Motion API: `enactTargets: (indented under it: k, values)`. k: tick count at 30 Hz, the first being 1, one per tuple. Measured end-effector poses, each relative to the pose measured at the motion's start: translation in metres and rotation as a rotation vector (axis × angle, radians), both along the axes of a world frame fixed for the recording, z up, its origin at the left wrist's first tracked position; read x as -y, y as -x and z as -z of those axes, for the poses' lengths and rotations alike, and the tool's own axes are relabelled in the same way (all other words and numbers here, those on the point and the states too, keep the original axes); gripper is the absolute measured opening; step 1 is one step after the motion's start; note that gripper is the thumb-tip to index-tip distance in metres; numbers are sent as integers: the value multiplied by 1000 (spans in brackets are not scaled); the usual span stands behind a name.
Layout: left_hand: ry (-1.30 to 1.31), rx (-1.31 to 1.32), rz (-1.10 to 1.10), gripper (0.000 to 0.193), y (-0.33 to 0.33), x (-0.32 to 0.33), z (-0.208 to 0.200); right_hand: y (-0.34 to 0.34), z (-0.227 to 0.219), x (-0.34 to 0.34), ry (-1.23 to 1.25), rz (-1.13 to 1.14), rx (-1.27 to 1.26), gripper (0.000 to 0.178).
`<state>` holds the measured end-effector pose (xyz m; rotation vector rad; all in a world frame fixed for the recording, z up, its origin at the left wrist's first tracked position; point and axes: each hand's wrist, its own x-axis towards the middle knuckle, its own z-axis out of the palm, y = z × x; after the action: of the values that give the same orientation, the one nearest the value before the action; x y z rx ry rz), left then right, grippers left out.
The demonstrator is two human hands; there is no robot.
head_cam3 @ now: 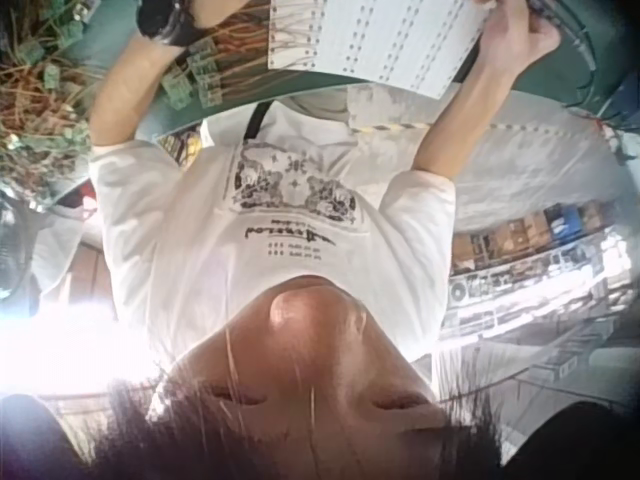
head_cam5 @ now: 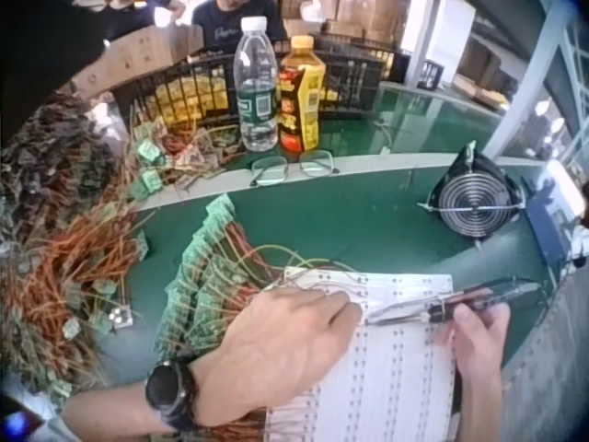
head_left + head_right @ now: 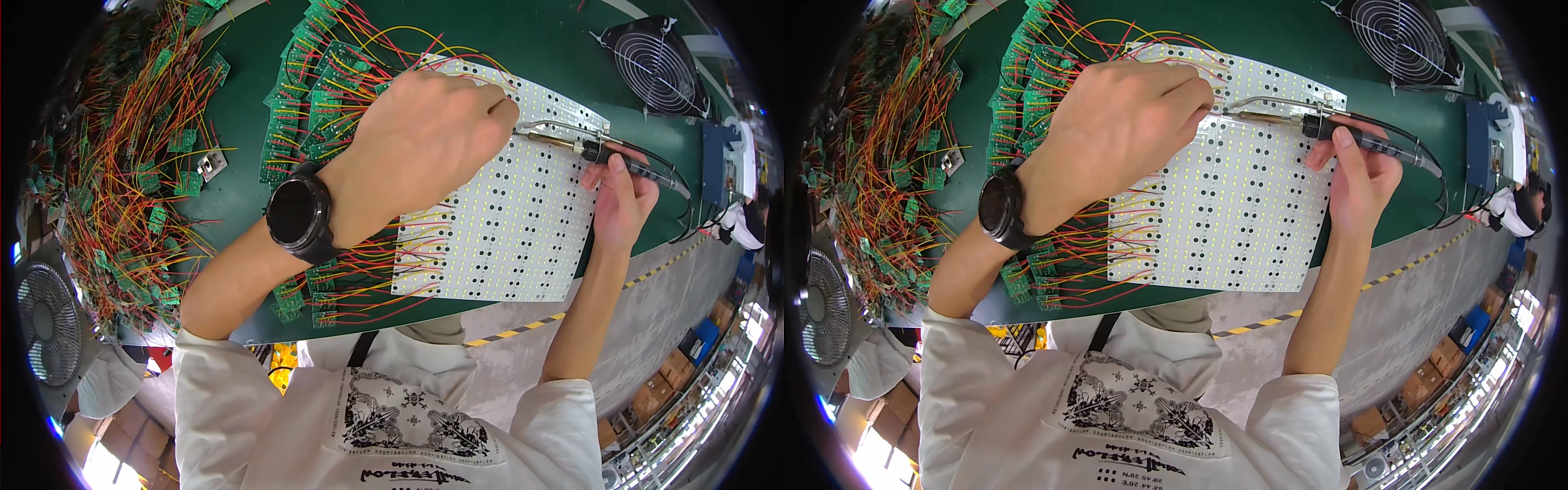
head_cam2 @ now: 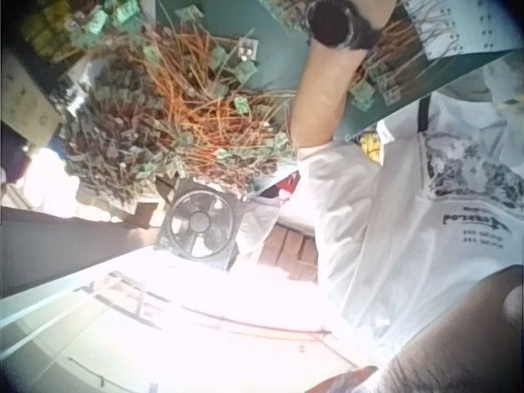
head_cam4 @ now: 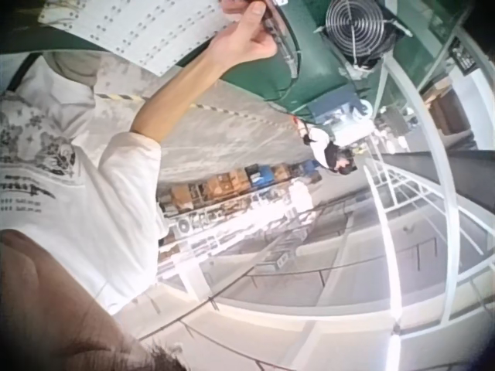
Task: The person repeatedly picks up small circuit boards with attached wires from a pile and solders the wire leads onto an LED panel using a soldering iron.
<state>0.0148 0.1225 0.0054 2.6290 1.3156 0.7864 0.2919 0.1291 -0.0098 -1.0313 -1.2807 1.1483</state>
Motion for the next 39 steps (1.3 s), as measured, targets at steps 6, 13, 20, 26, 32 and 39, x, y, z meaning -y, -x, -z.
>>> enactTargets:
  k: [6, 13, 20, 26, 32, 39]
  values:
    - [-21, 5, 5, 10, 1, 0, 1, 1, -2, 0, -9, -21, 9, 25]
    - [-17, 19, 1, 11, -1, 1, 1, 1, -2, 1, -13, -25, 18, 25]
    - [-15, 25, -2, 11, -1, 2, -2, 2, -4, 1, 1, -16, 22, 24]
    - [-17, 14, -10, 9, 0, 2, -1, 4, -4, 2, 24, 10, 33, 25]
    - [-27, 33, 5, 9, 1, 3, 1, 3, -4, 3, 36, 59, -40, 25]
    - [-31, 31, 1, 8, 1, 2, -1, 4, -5, 0, 11, 41, -90, 24]
